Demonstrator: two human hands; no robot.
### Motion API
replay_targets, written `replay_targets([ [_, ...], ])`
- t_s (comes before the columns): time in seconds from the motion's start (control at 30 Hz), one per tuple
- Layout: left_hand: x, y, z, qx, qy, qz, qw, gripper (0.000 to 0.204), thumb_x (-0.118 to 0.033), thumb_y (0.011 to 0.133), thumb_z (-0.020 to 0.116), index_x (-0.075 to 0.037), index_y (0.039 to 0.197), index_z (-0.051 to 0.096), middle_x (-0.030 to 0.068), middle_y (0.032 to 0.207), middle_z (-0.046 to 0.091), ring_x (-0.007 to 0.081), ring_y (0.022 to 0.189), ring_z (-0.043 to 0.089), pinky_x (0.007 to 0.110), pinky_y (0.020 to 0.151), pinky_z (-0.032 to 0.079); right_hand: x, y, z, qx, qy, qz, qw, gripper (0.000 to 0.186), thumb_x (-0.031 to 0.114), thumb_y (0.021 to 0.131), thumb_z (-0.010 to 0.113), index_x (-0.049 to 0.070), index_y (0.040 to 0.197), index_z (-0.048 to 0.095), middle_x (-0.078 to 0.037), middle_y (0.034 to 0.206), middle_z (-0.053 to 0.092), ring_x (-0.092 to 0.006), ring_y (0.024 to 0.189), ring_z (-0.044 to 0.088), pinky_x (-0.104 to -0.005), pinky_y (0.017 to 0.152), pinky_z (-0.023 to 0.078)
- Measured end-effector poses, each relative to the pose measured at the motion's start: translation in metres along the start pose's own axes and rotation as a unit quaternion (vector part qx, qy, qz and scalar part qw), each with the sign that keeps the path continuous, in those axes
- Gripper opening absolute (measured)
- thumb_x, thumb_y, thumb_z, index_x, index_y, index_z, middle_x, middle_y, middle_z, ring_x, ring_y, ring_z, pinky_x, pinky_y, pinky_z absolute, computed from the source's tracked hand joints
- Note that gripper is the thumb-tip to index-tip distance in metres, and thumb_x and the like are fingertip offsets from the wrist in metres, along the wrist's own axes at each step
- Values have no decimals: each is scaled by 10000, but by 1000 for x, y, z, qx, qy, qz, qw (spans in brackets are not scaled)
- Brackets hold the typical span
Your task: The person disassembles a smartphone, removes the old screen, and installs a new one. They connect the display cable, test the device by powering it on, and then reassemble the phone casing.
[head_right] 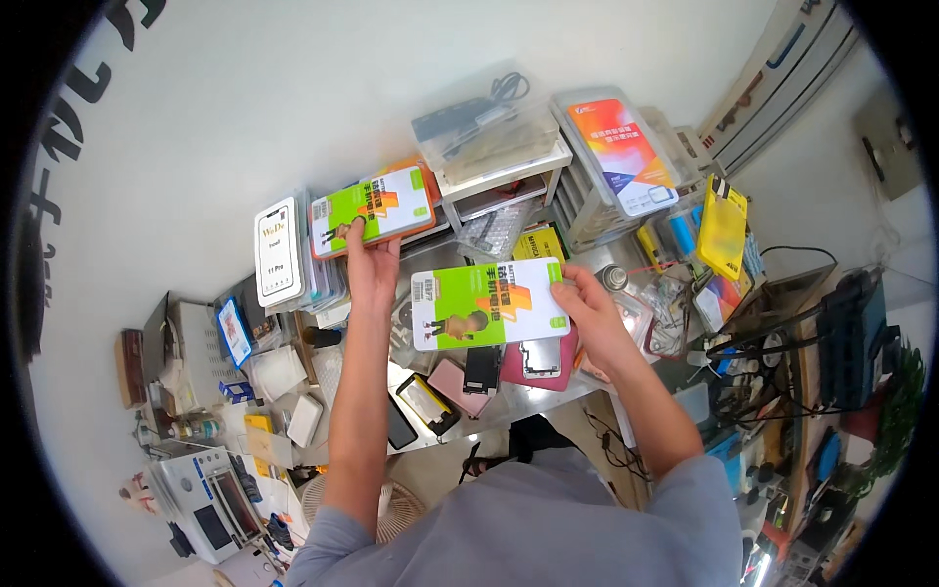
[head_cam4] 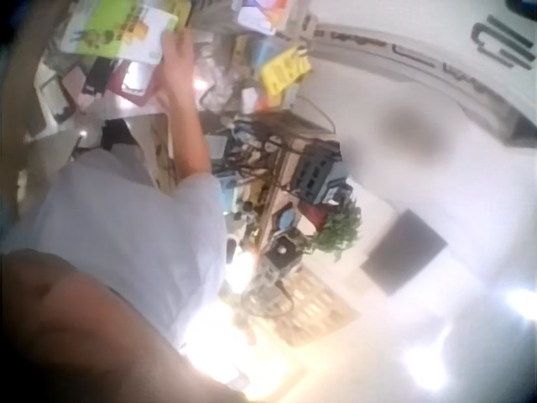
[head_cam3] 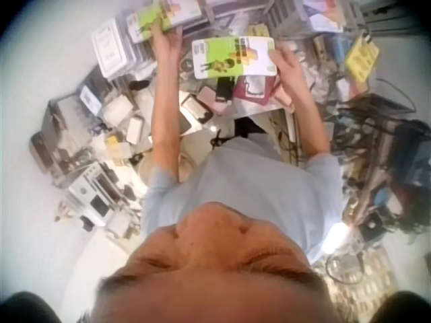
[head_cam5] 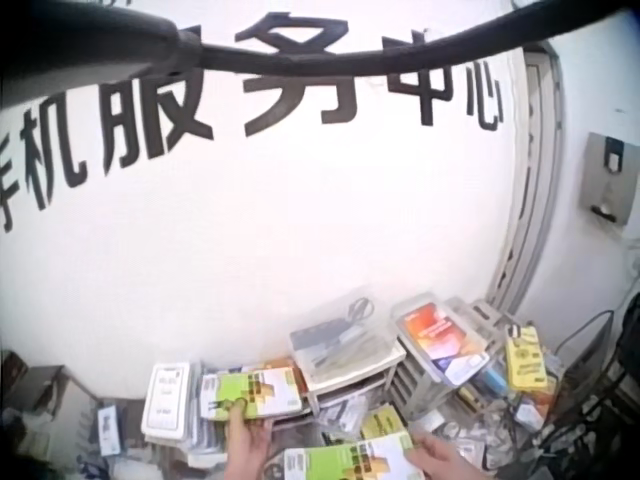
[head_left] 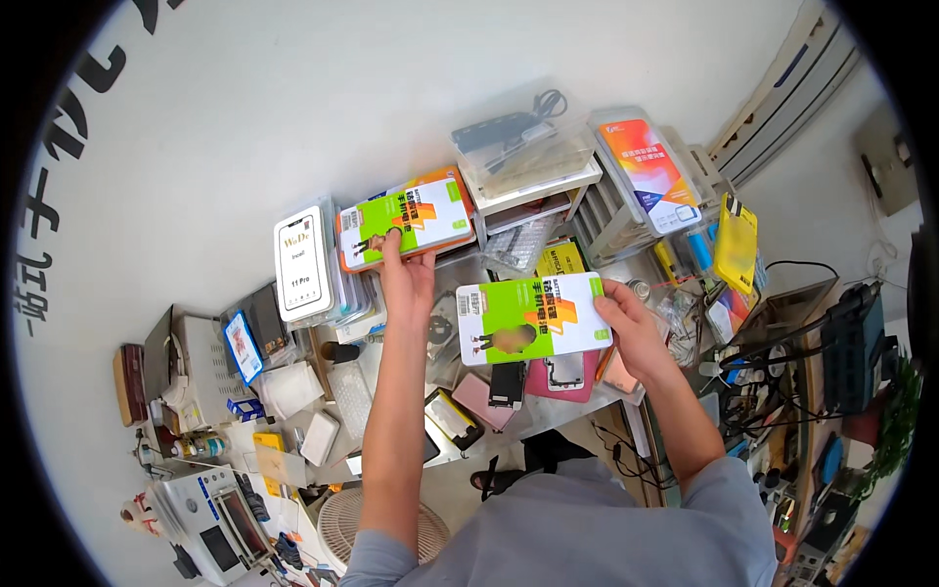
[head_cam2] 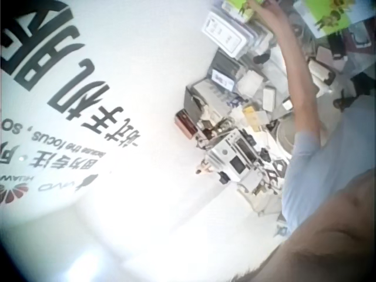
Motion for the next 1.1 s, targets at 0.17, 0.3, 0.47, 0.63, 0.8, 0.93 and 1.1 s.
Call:
replay_targets([
  [0.17, 3, 8, -3, -62, 28, -29, 997, 400, -252, 997, 665, -60, 1321, 529, 88, 1293, 612, 237, 1167, 612, 434, 1033, 540, -12, -3, -5, -6, 26, 17, 1000, 385, 182, 1051, 582, 22, 1388, 486, -81, 1123, 663, -112, 1011, 644, -273, 880, 538],
  [0.3, 10, -1, -5, -74, 113, -158, 978, 365, -265, 1004, 669, -71, 1289, 550, 93, 1211, 616, 242, 1115, 614, 413, 956, 576, -16, -3, -10, -12, 35, 13, 999, 397, 185, 1054, 580, 19, 1398, 474, -86, 1124, 661, -118, 1016, 646, -280, 891, 541],
  [0.47, 4, 19, -17, -52, 147, -158, 975, 267, -293, 1027, 647, -84, 1185, 593, 78, 1098, 622, 213, 994, 629, 371, 897, 608, -17, -7, -9, -9, 65, 21, 998, 395, 184, 1055, 578, 20, 1399, 473, -92, 1142, 659, -126, 1032, 648, -285, 909, 544],
  [0.63, 3, 20, 8, -54, 73, -136, 987, 264, -221, 1028, 641, -28, 1194, 572, 123, 1149, 612, 256, 1058, 632, 417, 996, 601, -24, -12, -17, 4, 78, 8, 997, 394, 181, 1053, 580, 28, 1401, 478, -92, 1170, 660, -133, 1050, 645, -297, 914, 541],
  [0.8, 2, 15, 1, -78, -51, -138, 986, 380, -110, 1008, 632, 102, 1280, 472, 242, 1279, 536, 418, 1297, 535, 495, 1104, 529, -27, -35, -31, 4, 47, -8, 999, 394, 184, 1055, 575, 31, 1405, 478, -87, 1169, 668, -132, 1069, 642, -302, 903, 535],
  [0.93, 21, -44, 7, -6, 148, -174, 974, 397, -248, 1041, 586, 42, 1295, 488, 206, 1331, 557, 348, 1282, 564, 493, 1092, 501, -38, -58, -45, 6, 51, -41, 998, 411, 191, 1058, 576, 31, 1424, 477, -88, 1202, 668, -128, 1074, 640, -292, 904, 524],
  [1.1, 55, -206, 54, 296, 325, -377, 815, 581, -422, 1046, 574, -15, 1451, 486, 171, 1370, 609, 251, 1217, 630, 387, 1010, 537, -31, -121, -47, 1, -2, -94, 996, 409, 199, 1071, 546, 7, 1432, 519, -44, 1246, 645, -107, 1100, 614, -271, 963, 485],
])
Point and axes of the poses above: each hand's wrist, its own y-axis towards the middle knuckle, its own z-axis out of the palm, x = y × z, the point moved 8 cm from there along y, towards the middle knuckle
